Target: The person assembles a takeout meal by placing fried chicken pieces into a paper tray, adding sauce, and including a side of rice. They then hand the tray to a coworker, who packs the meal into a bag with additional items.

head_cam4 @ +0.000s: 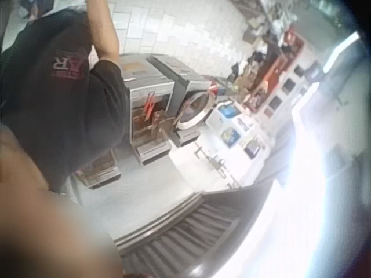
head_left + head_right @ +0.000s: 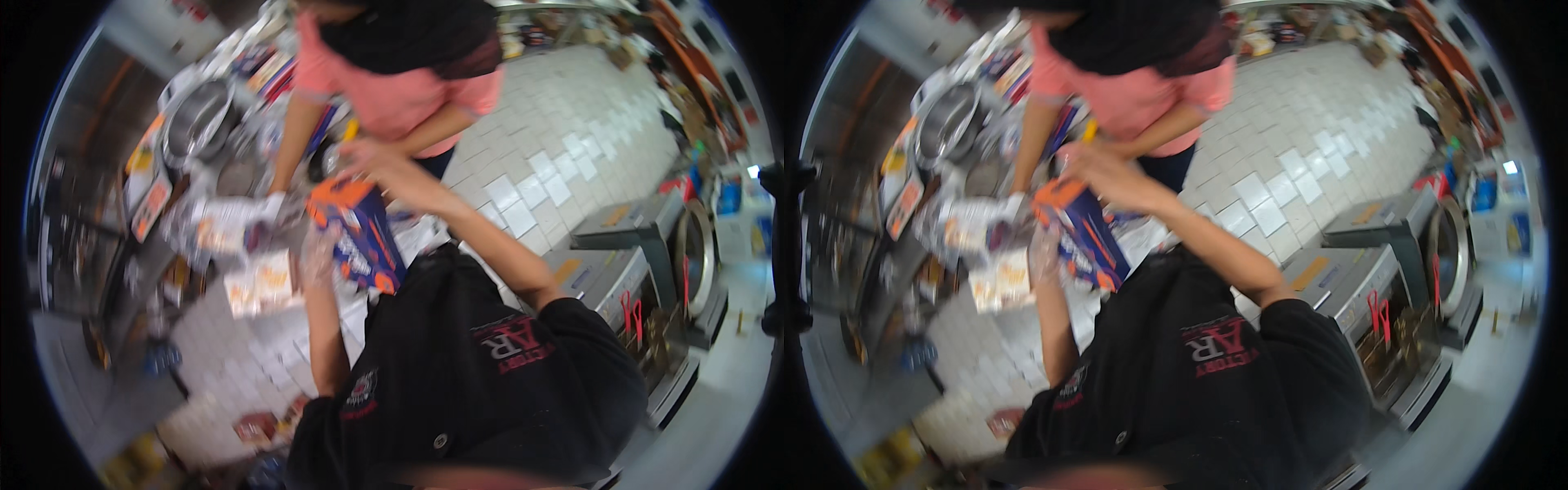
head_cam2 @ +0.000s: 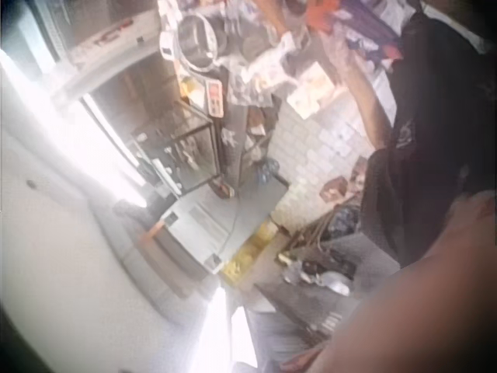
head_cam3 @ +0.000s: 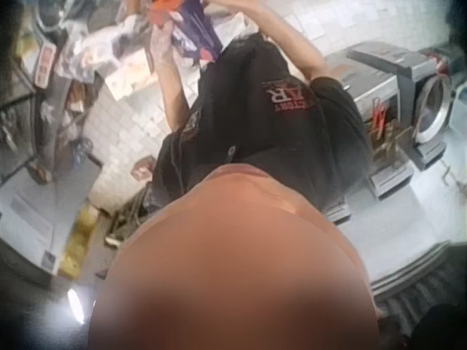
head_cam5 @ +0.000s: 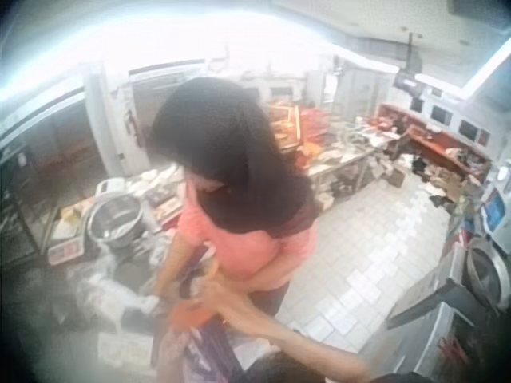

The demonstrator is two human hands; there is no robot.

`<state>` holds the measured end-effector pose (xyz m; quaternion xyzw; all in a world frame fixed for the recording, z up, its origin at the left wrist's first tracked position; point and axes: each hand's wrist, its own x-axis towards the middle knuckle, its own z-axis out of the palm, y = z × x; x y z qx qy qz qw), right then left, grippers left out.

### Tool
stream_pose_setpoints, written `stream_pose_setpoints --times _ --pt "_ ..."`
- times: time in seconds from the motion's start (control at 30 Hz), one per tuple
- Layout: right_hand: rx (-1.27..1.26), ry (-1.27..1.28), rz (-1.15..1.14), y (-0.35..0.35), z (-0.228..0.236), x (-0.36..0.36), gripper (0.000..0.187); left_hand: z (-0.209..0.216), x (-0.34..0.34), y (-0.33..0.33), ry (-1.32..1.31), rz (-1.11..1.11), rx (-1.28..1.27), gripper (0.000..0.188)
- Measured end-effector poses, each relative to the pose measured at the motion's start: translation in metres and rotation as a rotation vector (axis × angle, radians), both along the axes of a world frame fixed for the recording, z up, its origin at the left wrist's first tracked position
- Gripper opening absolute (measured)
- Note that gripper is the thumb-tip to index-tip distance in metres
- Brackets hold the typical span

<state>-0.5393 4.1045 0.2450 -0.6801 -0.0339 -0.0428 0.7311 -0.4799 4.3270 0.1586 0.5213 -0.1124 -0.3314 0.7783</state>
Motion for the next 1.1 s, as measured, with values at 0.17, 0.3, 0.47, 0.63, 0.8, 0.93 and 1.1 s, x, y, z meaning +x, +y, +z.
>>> stream_pose_setpoints --times 0.17,0.3,0.47,0.63,0.8,0.93,1.1 --pt "-0.257 -0.196 -0.031 0.022 0.009 -0.05 0.036 0.0 -0.035 -0.011 0.503 0.134 -0.564 0.059" --pt "-0.335 -0.083 -0.132 0.044 0.015 -0.072 0.034 0.016 -0.04 -0.008 0.468 0.123 -0.495 0.058" --pt "-0.411 -0.067 -0.187 0.048 0.019 -0.084 0.035 0.011 -0.051 0.001 0.593 0.06 -0.504 0.059" --pt "-0.548 -0.047 -0.155 0.055 0.016 -0.1 0.033 0.01 -0.071 0.001 0.7 0.097 -0.507 0.063" --pt "-0.64 0.013 -0.077 0.069 0.016 -0.105 0.029 0.0 -0.091 0.006 0.777 0.154 -0.386 0.067" --pt "-0.668 0.053 0.001 0.073 0.016 -0.11 0.023 -0.013 -0.09 0.024 0.805 0.156 -0.353 0.06" --pt "-0.746 0.049 -0.043 0.081 0.01 -0.114 0.022 -0.005 -0.09 0.041 0.601 0.225 -0.277 0.054"
